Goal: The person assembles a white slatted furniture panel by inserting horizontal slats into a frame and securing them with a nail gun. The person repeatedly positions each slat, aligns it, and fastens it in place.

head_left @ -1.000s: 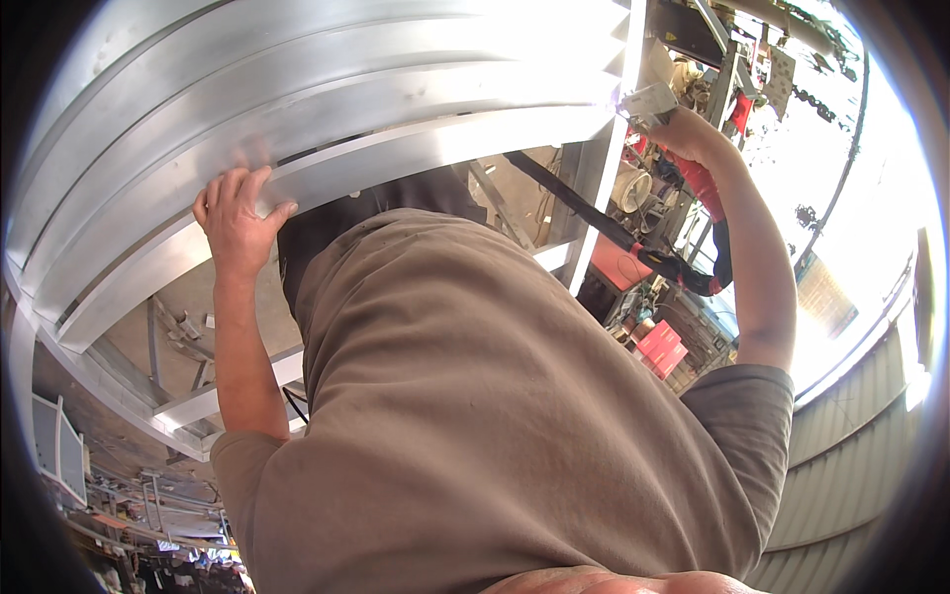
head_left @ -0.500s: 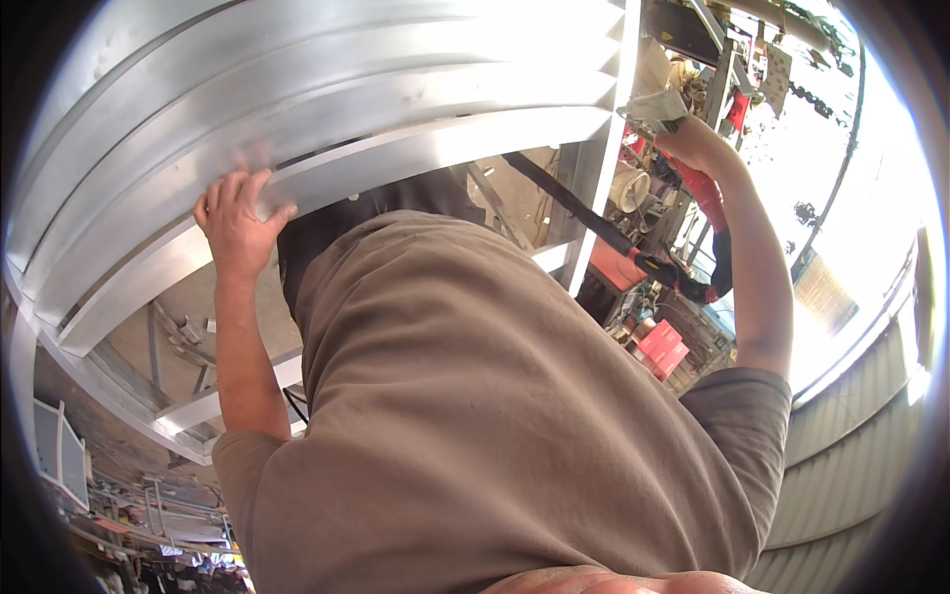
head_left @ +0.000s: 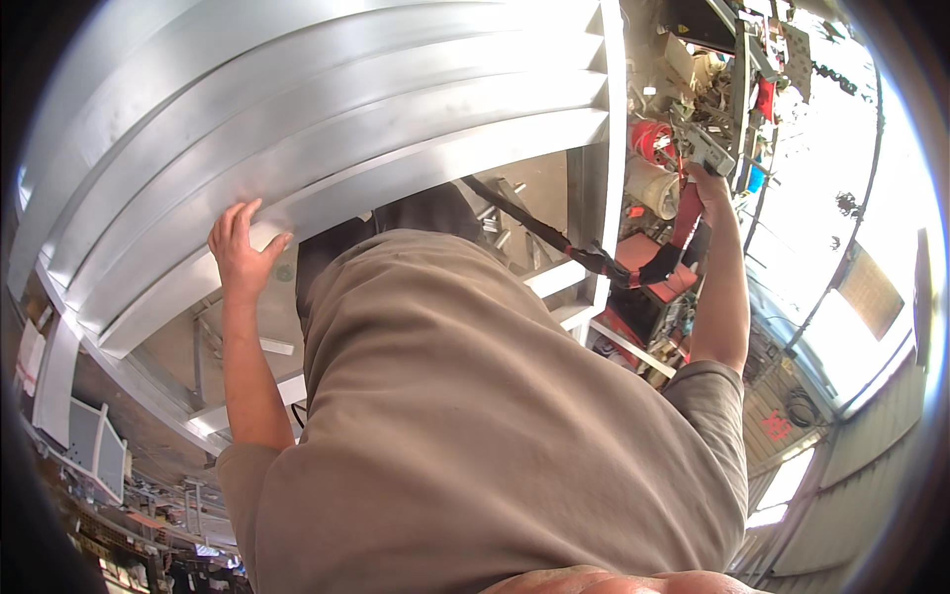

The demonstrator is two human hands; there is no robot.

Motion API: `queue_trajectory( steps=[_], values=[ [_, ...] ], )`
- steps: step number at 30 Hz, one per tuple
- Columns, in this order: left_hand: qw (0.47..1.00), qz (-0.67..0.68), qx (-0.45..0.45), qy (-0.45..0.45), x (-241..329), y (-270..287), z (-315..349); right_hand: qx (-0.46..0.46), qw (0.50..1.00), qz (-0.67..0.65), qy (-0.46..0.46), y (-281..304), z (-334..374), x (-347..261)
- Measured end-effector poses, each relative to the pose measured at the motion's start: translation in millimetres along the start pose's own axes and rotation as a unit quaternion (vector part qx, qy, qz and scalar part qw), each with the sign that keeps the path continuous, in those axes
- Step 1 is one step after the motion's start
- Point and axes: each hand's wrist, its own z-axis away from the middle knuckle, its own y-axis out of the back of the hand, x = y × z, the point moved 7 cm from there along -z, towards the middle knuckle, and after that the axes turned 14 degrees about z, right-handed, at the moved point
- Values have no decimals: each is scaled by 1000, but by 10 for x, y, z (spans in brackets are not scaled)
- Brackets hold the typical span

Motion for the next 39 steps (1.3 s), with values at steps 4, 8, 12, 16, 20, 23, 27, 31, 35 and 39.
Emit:
queue_trajectory(
  steps=[4, 8, 12, 16, 20, 23, 27, 31, 35, 39],
  values=[
    [999, -8, -2, -34, 279, 185, -318, -32, 997, -38, -64, -260, -451, 791],
    [989, -64, 98, -93, 586, 470, -1199, -66, 989, -73, -112, -463, -904, 1345],
    [968, -213, 105, -82, 759, 663, -2181, -62, 981, -102, -150, -853, -1263, 1735],
    [963, -267, 4, -42, 742, 707, -2717, -75, 977, -122, -160, -1277, -1459, 1973],
    [965, -245, -96, -11, 587, 599, -2784, -107, 964, -177, -169, -1516, -1546, 2128],
    [961, -264, -86, 10, 470, 584, -2774, -110, 974, -159, -116, -1654, -1588, 2191],
    [962, -257, -85, -18, 446, 556, -2780, -94, 983, -105, -119, -1833, -1582, 2312],
    [961, -262, -41, -79, 601, 566, -2718, -16, 997, 61, -54, -1673, -1350, 2130],
    [975, -186, 66, -99, 796, 761, -2027, 136, 967, 215, 10, -1306, -518, 1712],
    [998, -38, 56, -17, 657, 615, -320, 183, 945, 108, 247, -1708, 1157, 1139]
  ],
)
